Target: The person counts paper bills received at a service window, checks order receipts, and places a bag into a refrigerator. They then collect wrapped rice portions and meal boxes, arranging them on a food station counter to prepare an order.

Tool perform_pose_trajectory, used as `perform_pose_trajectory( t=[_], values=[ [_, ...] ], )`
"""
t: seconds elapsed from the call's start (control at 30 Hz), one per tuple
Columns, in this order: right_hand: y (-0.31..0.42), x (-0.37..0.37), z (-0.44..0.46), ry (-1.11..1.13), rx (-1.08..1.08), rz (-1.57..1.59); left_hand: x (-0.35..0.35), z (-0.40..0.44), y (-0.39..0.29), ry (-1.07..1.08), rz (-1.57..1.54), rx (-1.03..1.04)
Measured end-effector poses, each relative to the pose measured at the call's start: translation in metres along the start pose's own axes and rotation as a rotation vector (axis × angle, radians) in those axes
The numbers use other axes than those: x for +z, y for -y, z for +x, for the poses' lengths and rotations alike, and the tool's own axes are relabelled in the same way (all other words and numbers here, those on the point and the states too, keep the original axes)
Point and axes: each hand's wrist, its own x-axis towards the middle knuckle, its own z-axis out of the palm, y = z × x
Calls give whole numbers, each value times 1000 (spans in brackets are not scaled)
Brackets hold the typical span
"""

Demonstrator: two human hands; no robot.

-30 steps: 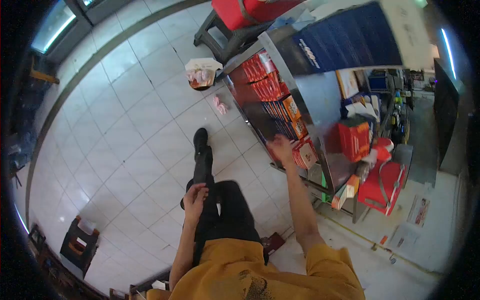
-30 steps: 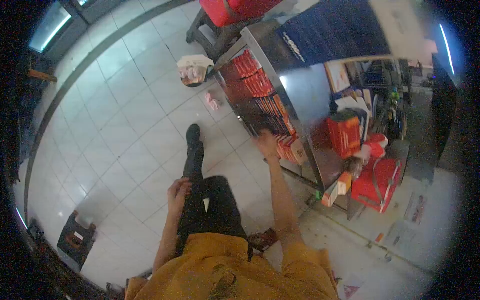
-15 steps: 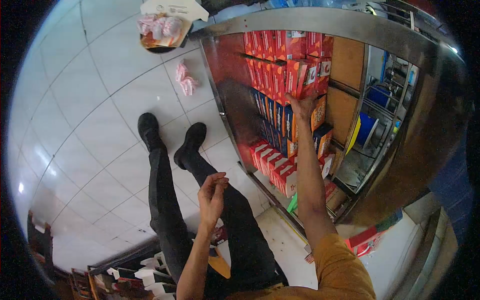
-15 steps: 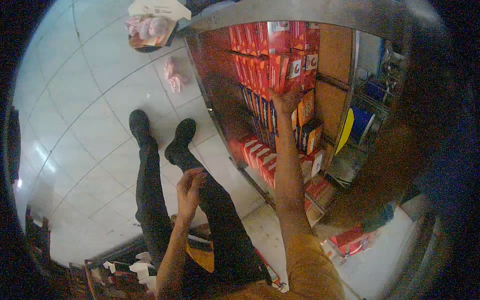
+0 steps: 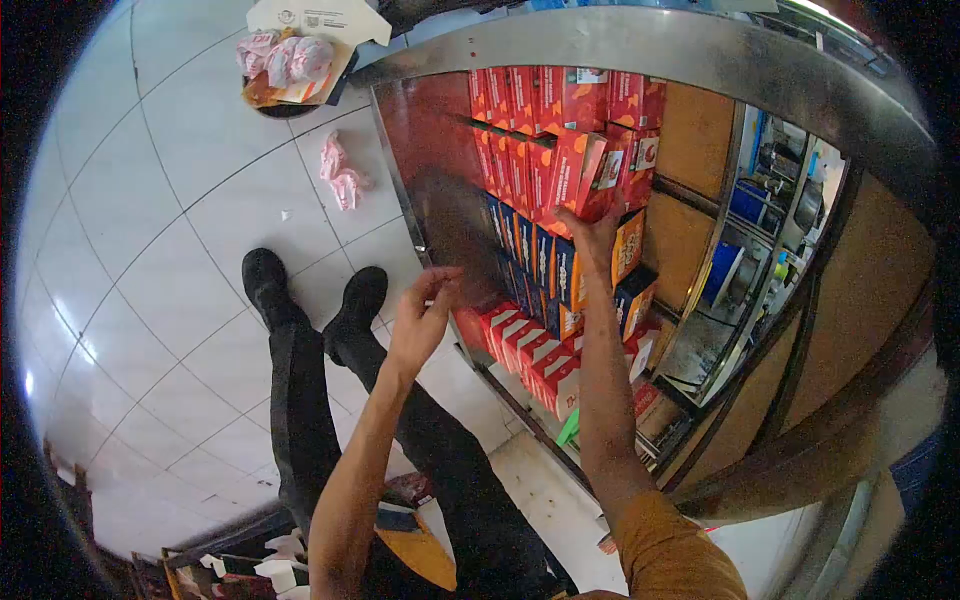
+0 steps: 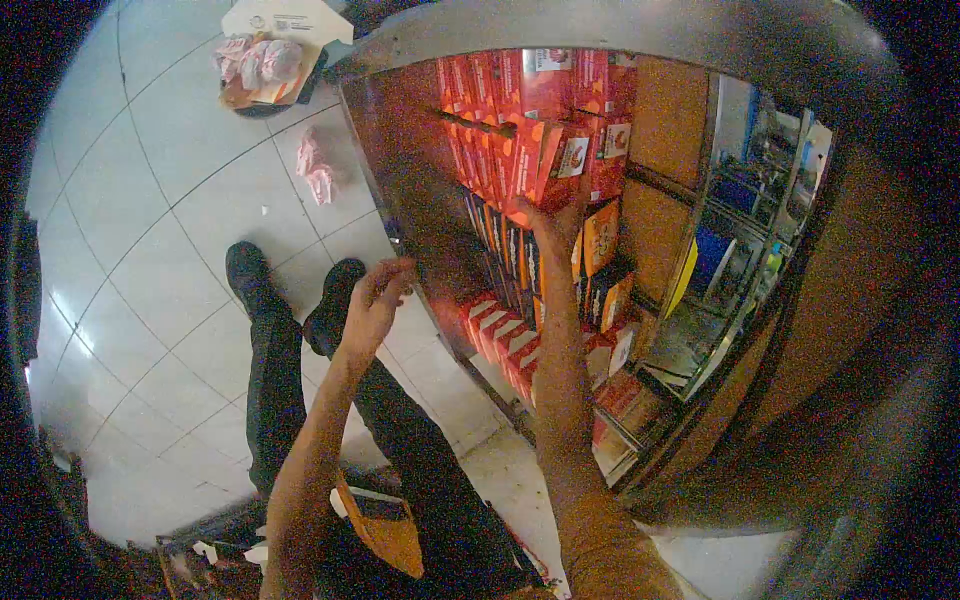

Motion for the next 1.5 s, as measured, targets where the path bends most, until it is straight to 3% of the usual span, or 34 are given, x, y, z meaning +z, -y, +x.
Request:
perform_pose_trajectory(
  t=[0.1,0.13,0.2,0.33,0.4,0.47,0.57,0.7,0.8,0.87,0.97,1.03,1.1,1.17,1.27,1.33,1.4,1.5],
  values=[
    [20,-2,-15,-101,100,381,11,26,-15,132,-147,-10],
    [1,-1,-21,-118,29,271,17,33,-19,137,-152,28],
    [28,-6,-48,-33,20,358,35,43,-27,144,-168,99],
    [93,-8,-110,196,65,596,53,63,-21,230,-884,25],
    [112,-16,-132,329,50,496,28,59,-4,238,-846,-142],
    [121,-23,-146,421,-31,382,9,55,19,238,-979,-185],
    [151,-56,-170,337,688,649,-17,28,5,198,-905,-51],
    [85,-76,-178,495,524,681,-61,22,63,-74,-869,-43],
    [68,-79,-148,507,435,874,-87,-5,38,216,-1188,1],
    [79,-67,-122,538,464,1010,-97,-14,47,279,-1171,140],
    [98,-40,-63,522,500,1146,-107,-25,41,237,-1124,160],
    [95,-34,-19,322,400,923,-111,-29,31,190,-1100,134],
    [59,-37,23,0,215,300,-115,-34,27,162,-1077,118],
    [29,-48,57,-149,35,-127,-119,-38,25,167,-1055,117],
    [-13,-39,94,-209,182,-303,-127,-40,29,205,-1026,137],
    [-73,-45,115,-11,92,-23,-133,-42,31,176,-1035,81],
    [-78,-43,122,52,52,56,-137,-45,28,140,-1067,49],
    [-66,-44,111,-81,91,-116,-143,-46,35,169,-1053,90]
  ],
)
